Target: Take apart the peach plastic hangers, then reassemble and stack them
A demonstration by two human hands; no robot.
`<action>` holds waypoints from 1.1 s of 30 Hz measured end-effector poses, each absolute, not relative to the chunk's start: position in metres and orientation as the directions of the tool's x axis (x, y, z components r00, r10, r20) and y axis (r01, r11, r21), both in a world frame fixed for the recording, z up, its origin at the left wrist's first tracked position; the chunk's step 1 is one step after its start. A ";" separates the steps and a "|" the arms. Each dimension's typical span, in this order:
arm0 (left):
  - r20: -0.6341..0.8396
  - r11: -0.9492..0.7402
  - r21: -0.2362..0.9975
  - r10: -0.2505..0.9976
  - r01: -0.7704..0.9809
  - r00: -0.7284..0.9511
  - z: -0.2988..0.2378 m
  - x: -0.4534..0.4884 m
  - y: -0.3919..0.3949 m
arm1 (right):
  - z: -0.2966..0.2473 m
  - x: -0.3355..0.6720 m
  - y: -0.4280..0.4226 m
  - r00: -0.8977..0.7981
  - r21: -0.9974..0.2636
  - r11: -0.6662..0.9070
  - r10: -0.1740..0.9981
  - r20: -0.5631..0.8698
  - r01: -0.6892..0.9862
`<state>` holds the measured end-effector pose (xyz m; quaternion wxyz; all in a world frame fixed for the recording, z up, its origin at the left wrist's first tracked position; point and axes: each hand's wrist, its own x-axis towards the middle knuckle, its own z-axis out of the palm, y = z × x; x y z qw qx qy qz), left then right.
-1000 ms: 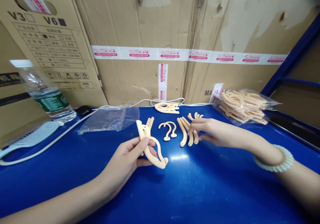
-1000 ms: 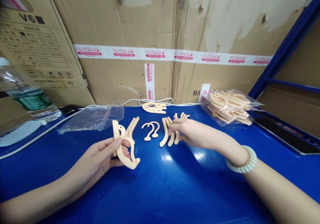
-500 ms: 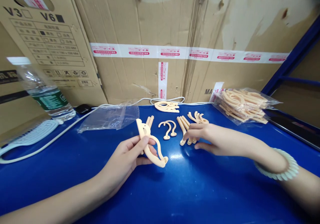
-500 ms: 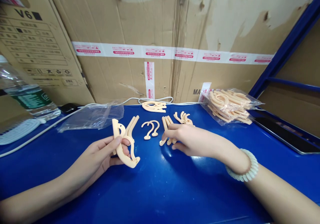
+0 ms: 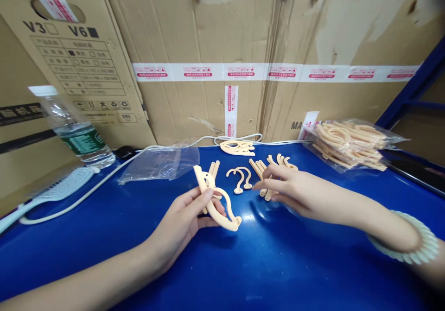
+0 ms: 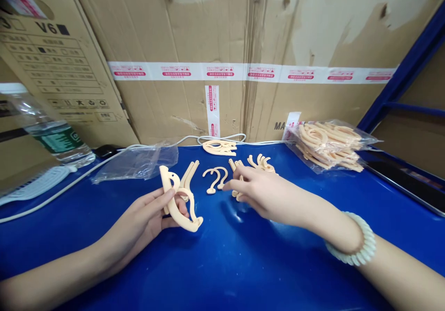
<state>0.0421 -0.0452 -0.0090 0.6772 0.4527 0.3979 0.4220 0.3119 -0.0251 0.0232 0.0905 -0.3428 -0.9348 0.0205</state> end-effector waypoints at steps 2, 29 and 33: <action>-0.154 0.231 0.952 0.929 -0.201 0.337 -0.009 0.042 -0.045 | 0.021 0.308 -0.028 -0.759 -0.063 0.766 0.643 0.108 0.640; 0.176 -0.239 0.961 0.916 0.138 0.360 -0.014 0.039 -0.048 | -0.005 0.258 -0.065 -0.868 0.011 0.914 0.383 0.317 0.407; 0.287 -0.382 0.893 0.890 0.237 0.353 -0.013 0.035 -0.050 | 0.000 0.263 -0.068 -0.740 -0.370 0.817 0.566 0.364 0.443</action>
